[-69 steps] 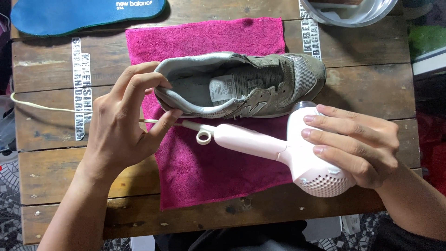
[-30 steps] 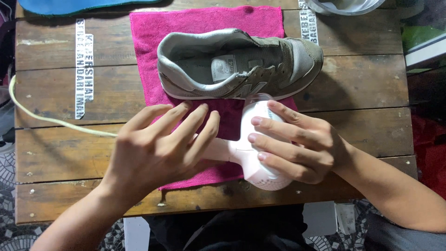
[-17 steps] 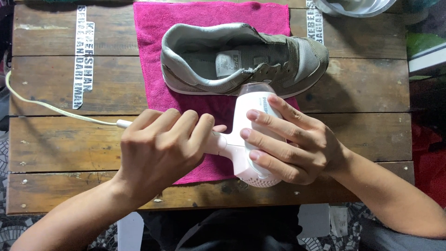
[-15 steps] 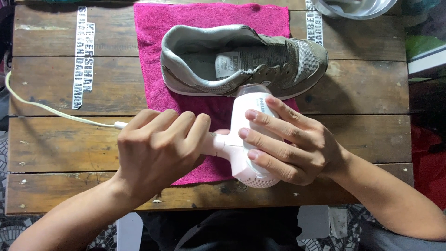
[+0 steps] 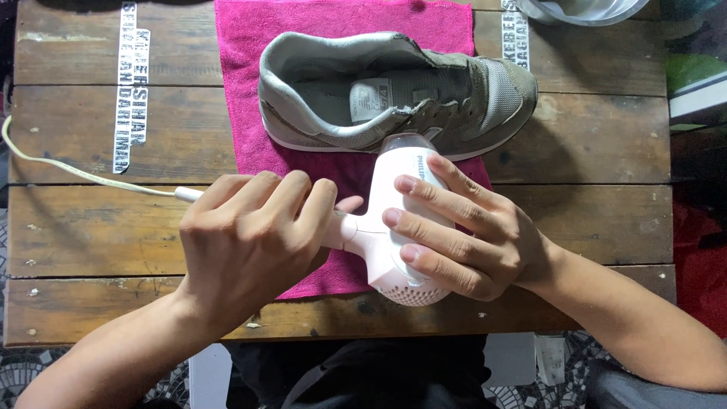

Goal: Drying and heat-treating the interior of a sneaker using a handheld hairdryer and a small iron on a workbench.

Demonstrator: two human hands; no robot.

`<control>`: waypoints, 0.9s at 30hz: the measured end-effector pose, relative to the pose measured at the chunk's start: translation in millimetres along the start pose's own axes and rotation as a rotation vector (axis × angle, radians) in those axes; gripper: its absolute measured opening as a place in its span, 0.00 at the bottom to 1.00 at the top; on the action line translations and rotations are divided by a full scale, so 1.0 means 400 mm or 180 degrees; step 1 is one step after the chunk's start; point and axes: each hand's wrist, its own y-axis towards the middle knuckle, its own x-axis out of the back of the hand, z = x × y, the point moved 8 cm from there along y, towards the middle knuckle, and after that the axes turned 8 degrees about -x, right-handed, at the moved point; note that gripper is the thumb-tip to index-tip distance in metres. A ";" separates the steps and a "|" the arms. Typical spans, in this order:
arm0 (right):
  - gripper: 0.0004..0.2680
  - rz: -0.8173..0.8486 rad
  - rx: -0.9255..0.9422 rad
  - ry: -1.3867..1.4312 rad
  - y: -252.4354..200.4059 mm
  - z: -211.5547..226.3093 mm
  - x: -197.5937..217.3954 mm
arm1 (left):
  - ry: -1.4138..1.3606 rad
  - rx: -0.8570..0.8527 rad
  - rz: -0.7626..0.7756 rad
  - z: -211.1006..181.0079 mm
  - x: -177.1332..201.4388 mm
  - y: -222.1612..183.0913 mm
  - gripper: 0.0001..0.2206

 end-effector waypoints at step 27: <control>0.22 0.0087 -0.1995 -0.0691 0.116 -0.117 0.029 | -0.0548 -0.0224 -0.0362 0.233 -0.019 -0.064 0.20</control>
